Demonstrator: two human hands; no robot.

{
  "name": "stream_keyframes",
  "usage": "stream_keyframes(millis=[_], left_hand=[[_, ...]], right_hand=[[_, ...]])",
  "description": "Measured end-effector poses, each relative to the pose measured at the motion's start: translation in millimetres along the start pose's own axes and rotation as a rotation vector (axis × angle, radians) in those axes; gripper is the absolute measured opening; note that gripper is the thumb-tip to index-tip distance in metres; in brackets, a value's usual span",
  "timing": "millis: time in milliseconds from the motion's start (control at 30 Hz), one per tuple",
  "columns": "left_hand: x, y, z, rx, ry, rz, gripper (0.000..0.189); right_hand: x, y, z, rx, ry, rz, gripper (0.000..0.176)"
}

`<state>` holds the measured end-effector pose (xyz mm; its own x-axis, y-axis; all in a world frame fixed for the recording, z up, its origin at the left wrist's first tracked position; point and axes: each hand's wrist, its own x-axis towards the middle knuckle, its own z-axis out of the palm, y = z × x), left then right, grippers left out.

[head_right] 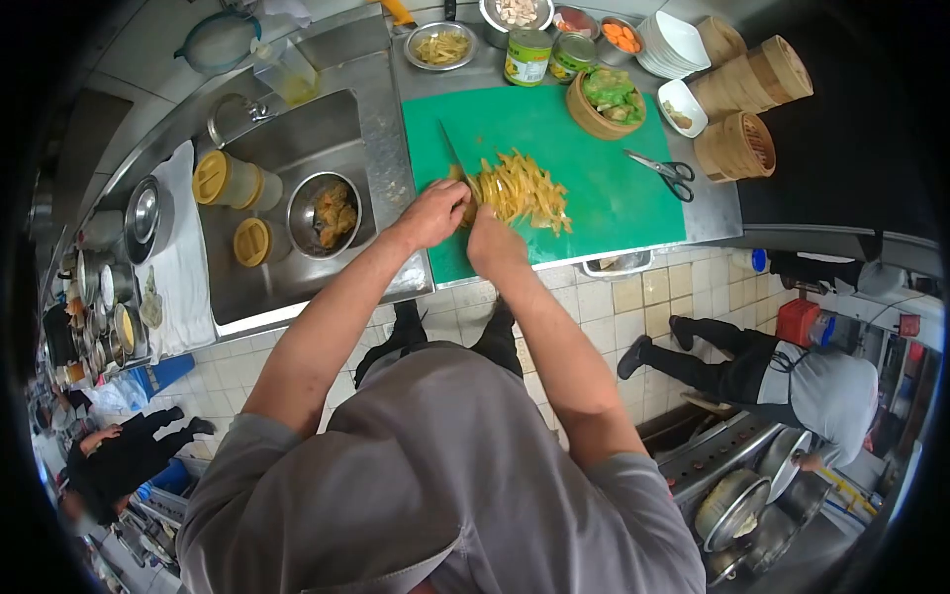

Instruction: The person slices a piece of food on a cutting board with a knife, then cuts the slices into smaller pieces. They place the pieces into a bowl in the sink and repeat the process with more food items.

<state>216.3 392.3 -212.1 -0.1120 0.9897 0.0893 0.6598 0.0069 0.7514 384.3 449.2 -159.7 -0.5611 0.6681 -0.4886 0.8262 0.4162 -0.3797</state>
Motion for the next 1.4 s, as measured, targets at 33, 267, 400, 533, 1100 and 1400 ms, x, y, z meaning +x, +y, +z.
stream_keyframes(millis=[33, 267, 400, 533, 1100, 1400], left_hand=[[-3.6, 1.1, 1.2, -0.002, -0.007, 0.002, 0.015], [-4.3, -2.0, 2.7, 0.006, 0.034, -0.016, 0.014], [-3.9, -3.8, 6.3, 0.018, 0.065, 0.032, 0.012], [-0.6, -2.5, -0.6, -0.010, 0.036, -0.003, 0.011], [-4.5, -10.1, -0.9, -0.057, 0.024, -0.010, 0.012], [-2.7, -12.9, -1.0, 0.018, 0.002, 0.003, 0.011]], right_hand=[[0.5, -1.8, -8.9, -0.030, -0.027, -0.017, 0.031], [-43.7, 9.0, -14.4, -0.057, -0.100, -0.022, 0.031], [-14.2, 8.8, 12.9, -0.002, -0.012, 0.009, 0.030], [-0.5, -8.0, -28.8, -0.017, 0.002, -0.071, 0.029], [-27.1, -6.9, -25.8, -0.036, -0.092, -0.049, 0.030], [3.4, -4.3, 14.7, 0.038, 0.034, -0.023, 0.030]])
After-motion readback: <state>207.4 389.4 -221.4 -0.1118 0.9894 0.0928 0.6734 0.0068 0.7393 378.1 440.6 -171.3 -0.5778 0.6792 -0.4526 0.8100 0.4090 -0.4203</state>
